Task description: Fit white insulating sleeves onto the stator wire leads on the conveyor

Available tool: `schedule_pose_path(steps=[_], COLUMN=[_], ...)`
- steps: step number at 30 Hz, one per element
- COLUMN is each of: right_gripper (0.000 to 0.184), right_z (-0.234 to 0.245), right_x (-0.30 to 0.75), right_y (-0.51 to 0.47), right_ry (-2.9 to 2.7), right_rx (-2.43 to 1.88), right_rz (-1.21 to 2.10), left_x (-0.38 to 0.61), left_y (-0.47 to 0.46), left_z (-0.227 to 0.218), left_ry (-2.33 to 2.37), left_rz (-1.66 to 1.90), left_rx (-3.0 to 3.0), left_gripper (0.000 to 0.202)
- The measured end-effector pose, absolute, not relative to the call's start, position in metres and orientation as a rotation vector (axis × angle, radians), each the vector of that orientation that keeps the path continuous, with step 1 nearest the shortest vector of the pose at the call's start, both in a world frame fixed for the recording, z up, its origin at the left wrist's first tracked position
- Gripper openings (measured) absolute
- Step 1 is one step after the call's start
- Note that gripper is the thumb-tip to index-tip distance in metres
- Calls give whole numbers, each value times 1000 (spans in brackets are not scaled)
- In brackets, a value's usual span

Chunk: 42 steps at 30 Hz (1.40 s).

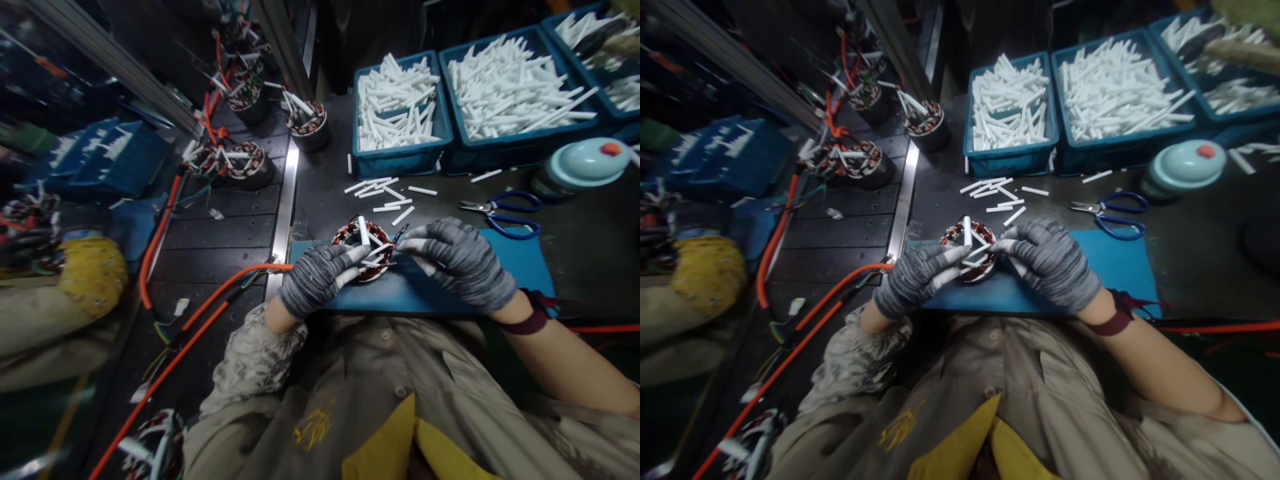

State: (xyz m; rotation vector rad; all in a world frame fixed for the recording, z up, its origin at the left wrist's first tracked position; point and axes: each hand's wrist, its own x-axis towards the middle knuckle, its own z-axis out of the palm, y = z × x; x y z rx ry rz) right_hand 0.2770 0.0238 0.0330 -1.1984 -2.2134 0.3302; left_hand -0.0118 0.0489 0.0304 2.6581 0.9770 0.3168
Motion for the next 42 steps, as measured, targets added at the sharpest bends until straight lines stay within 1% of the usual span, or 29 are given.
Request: schedule_pose_path(steps=[3, 5, 7, 10, 11, 12, 13, 14, 17, 18, 19, 20, 21, 23, 24, 25, 26, 28, 30, 31, 32, 35, 37, 40, 41, 42], right_gripper=[33, 33, 34, 39, 41, 41, 40, 38, 38, 38, 37, 39, 45, 60, 66, 69, 68, 55, 38, 34, 32, 26, 25, 27, 28, 29], right_z=[36, 34, 26, 6, -1, -5, -8, -8, 1, 5, 8, 10, 11, 11, 10, 10, 10, 13, 17, 18, 19, 19, 20, 22, 23, 23], right_x=[269, 266, 266, 272, 275, 276, 277, 277, 274, 271, 269, 265, 262, 255, 253, 251, 252, 258, 267, 271, 274, 271, 261, 253, 255, 260], right_y=[29, 32, 33, 31, 29, 27, 23, 20, 13, 12, 12, 13, 15, 17, 18, 18, 17, 14, 11, 11, 11, 14, 15, 18, 21, 25], right_ry=[-2446, -2457, -2332, -1917, -1778, -1679, -1645, -1669, -1873, -1919, -1950, -1958, -1936, -1795, -1709, -1647, -1619, -1630, -1646, -1645, -1649, -1732, -1889, -2146, -2188, -2202], right_rx=[-1271, -1328, -1309, -1156, -1112, -1095, -1109, -1150, -1328, -1376, -1411, -1432, -1443, -1440, -1424, -1409, -1411, -1463, -1495, -1482, -1453, -1412, -1458, -1472, -1450, -1420], right_rz=[172, 233, 495, 1145, 1317, 1415, 1425, 1346, 846, 726, 697, 765, 918, 1325, 1485, 1568, 1567, 1367, 1144, 1085, 1058, 956, 713, 304, 266, 302], left_x=[-13, -15, -16, -15, -14, -13, -13, -13, -13, -13, -12, -12, -11, -8, -7, -7, -7, -9, -12, -13, -14, -14, -12, -5, -1, 4], left_y=[50, 52, 55, 60, 61, 61, 62, 62, 60, 60, 60, 59, 59, 59, 58, 57, 56, 52, 49, 48, 47, 47, 46, 40, 37, 33], left_z=[30, 28, 27, 24, 24, 24, 24, 24, 26, 27, 27, 26, 25, 23, 22, 21, 20, 18, 16, 14, 12, 3, -3, -10, -11, -12], left_ry=[978, 942, 869, 778, 761, 740, 721, 703, 669, 673, 682, 691, 704, 712, 711, 711, 708, 695, 684, 683, 692, 749, 791, 861, 904, 965], left_rz=[323, 320, 337, 334, 311, 288, 279, 285, 355, 363, 357, 346, 343, 369, 392, 411, 429, 450, 453, 447, 431, 358, 345, 417, 432, 441], left_rx=[2683, 2696, 2706, 2679, 2658, 2636, 2613, 2593, 2556, 2552, 2554, 2564, 2582, 2641, 2673, 2700, 2716, 2708, 2675, 2667, 2670, 2717, 2744, 2775, 2778, 2774], left_gripper=[45, 45, 43, 40, 39, 39, 40, 40, 42, 42, 41, 41, 40, 39, 38, 38, 37, 42, 58, 64, 66, 57, 55, 51, 51, 52])
